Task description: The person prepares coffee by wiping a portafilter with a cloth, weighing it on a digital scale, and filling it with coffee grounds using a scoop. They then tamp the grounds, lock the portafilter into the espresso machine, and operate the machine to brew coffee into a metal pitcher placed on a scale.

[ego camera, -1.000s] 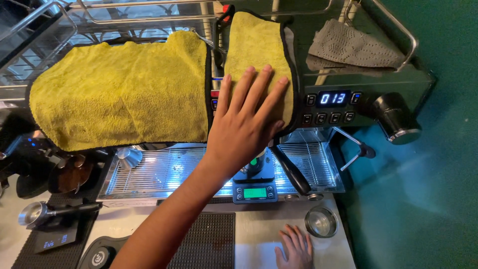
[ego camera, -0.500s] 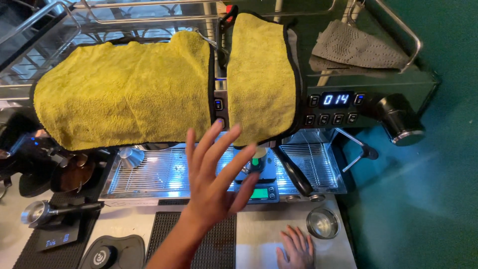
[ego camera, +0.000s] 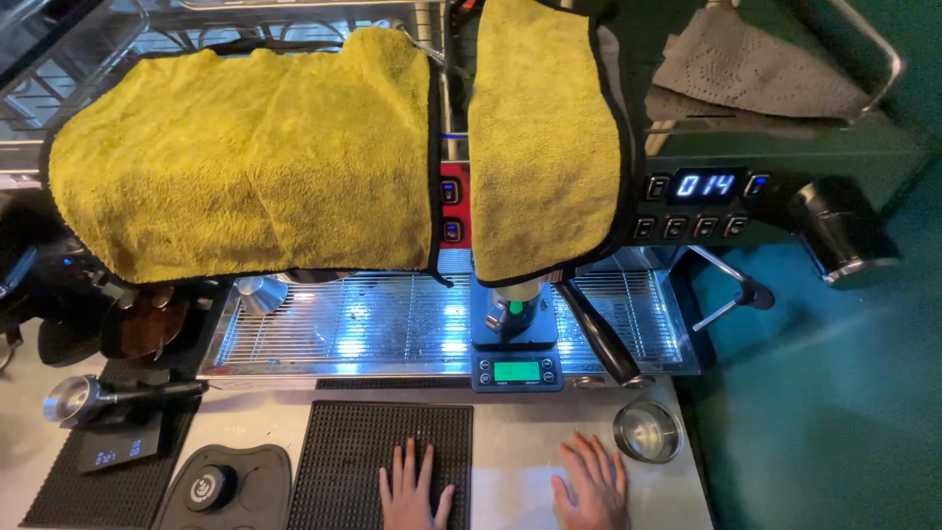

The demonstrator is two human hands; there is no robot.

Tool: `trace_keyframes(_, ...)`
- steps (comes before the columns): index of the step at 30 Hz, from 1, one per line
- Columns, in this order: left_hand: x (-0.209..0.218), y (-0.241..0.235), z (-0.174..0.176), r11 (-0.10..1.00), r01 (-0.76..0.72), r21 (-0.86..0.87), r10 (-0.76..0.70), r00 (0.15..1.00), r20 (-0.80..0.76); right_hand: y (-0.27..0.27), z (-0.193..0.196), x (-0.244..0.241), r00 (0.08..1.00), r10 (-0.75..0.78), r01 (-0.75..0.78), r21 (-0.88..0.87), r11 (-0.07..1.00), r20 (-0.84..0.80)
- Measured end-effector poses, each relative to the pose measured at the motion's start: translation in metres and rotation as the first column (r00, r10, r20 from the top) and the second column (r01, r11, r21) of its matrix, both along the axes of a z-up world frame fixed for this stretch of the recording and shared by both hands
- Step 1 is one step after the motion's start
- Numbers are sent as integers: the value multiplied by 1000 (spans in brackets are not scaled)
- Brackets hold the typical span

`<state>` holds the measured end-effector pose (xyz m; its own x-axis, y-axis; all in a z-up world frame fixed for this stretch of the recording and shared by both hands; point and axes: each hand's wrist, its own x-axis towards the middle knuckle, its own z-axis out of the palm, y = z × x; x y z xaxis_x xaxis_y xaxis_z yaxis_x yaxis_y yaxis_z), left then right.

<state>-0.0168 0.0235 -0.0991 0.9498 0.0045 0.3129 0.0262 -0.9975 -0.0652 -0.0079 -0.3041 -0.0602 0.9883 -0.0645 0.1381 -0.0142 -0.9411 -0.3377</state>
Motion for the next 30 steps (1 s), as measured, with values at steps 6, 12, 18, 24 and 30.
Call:
trace_keyframes(6,7,-9,25,960,-138,-245,64,955,-291,2,-8,-1,997,-8,10,-14,1000,75)
trace_keyframes(12,8,-18,22,943,-141,-301,102,985,-141,-1,-5,1,1000,14,-14,1,1000,16)
trace_keyframes(18,12,-16,34,921,-167,-352,59,953,-298,0,1,1,1000,18,-17,29,999,-20)
trace_keyframes(24,11,-15,39,922,-146,-360,47,962,-269,1,6,1,999,23,-22,28,999,-42)
trace_keyframes(30,8,-13,35,939,-72,-337,18,987,-160,6,28,4,989,16,-13,22,1000,-144)
